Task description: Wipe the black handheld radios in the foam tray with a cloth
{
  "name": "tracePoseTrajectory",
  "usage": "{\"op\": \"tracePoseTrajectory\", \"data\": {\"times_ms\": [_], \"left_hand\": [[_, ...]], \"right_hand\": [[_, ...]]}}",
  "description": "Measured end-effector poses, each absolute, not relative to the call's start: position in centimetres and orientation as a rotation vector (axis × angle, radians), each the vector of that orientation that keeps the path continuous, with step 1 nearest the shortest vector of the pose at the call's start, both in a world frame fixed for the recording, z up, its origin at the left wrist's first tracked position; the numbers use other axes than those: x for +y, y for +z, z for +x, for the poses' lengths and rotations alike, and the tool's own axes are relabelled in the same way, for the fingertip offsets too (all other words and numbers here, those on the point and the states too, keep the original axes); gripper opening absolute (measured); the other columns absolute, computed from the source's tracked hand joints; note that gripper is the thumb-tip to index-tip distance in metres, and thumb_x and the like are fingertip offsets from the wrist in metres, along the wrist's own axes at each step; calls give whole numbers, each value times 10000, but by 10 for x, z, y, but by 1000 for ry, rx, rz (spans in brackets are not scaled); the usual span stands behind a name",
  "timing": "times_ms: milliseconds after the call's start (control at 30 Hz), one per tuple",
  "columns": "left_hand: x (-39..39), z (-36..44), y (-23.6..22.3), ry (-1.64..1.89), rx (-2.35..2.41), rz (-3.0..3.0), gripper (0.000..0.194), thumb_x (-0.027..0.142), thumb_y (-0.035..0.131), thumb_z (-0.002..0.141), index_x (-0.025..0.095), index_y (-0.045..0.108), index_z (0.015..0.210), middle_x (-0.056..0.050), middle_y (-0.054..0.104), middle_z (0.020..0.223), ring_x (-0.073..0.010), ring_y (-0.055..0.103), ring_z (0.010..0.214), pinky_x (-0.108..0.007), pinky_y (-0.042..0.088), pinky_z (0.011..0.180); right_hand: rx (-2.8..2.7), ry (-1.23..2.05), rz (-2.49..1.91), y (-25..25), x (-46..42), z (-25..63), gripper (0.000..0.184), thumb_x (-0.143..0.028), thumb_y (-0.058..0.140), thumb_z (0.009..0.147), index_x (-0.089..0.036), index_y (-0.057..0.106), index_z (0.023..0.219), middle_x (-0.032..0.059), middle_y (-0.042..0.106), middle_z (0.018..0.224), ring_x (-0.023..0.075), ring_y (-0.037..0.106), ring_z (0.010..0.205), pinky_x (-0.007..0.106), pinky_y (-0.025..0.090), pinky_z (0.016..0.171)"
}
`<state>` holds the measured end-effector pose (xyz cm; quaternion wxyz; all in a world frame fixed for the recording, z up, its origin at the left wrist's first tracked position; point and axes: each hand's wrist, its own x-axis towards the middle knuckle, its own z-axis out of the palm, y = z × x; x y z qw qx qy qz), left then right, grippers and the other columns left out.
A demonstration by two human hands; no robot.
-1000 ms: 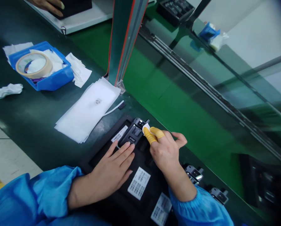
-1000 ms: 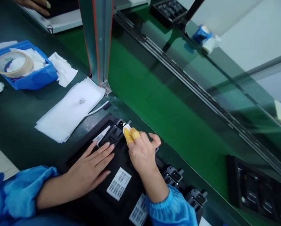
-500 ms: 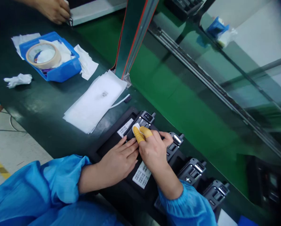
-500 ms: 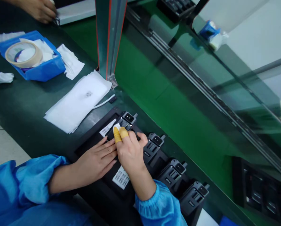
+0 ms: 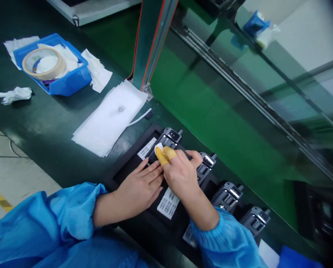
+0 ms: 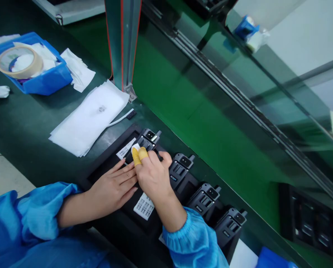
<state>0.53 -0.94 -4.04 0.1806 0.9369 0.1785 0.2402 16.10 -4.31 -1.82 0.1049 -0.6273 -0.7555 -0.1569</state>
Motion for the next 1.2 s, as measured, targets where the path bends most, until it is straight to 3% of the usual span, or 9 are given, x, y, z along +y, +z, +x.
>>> {"op": "tracePoseTrajectory", "data": {"times_ms": [133,367,600,733,867,1000,1100,1200], "left_hand": [[-10,5,-39,632,498,2645,306,214,403,941,88,637,1093,-116,630,1219,-238,544,1196,-441,376,1074],[-10,3,-35,569,500,2646,320,228,402,938,91,618,1131,-113,588,1280,-265,484,1255,-468,363,1085],[-7,4,-37,586,492,2679,334,226,391,937,87,623,1133,-125,579,1290,-266,499,1243,-456,405,1058],[-5,4,-36,577,489,2689,322,218,402,932,97,624,1131,-117,585,1284,-253,504,1240,-437,416,1053],[-3,4,-35,593,486,2676,309,210,417,926,105,628,1127,-110,585,1286,-248,510,1236,-431,410,1060],[-2,5,-36,661,485,2679,297,201,437,921,100,631,1122,-115,588,1281,-253,509,1237,-437,416,1054],[-1,5,-38,717,467,2701,287,193,440,920,95,640,1102,-131,597,1264,-259,518,1227,-455,418,1048],[2,6,-40,737,446,2736,285,206,447,914,104,652,1084,-139,603,1253,-282,525,1218,-485,428,1029]], "right_hand": [[-2187,-519,-1962,-20,-63,178,238,-44,478,781,-211,625,696,-1,659,833,133,484,774,381,214,871],[-1942,-793,-2175,-11,-63,206,215,-30,474,693,-198,598,642,32,660,915,153,479,745,396,244,832],[-2038,-724,-2091,-12,-20,192,269,-42,469,777,-205,672,846,42,656,981,158,475,787,401,207,853],[-2083,-694,-2095,-17,-15,187,241,-54,475,792,-200,661,748,37,654,995,159,468,803,406,189,868],[-1961,-681,-2201,-20,-35,199,262,-36,450,768,-183,622,637,37,639,866,153,464,771,407,208,852],[-1467,-383,-2234,-10,-71,210,226,-120,464,764,-198,653,667,35,615,795,168,487,773,409,272,818],[-923,226,-1983,6,-98,206,142,-257,566,744,-235,700,783,36,637,851,176,524,799,373,356,761],[-387,725,-1585,20,-122,198,159,-313,684,644,-244,700,786,25,655,855,132,502,683,303,379,629]]}}
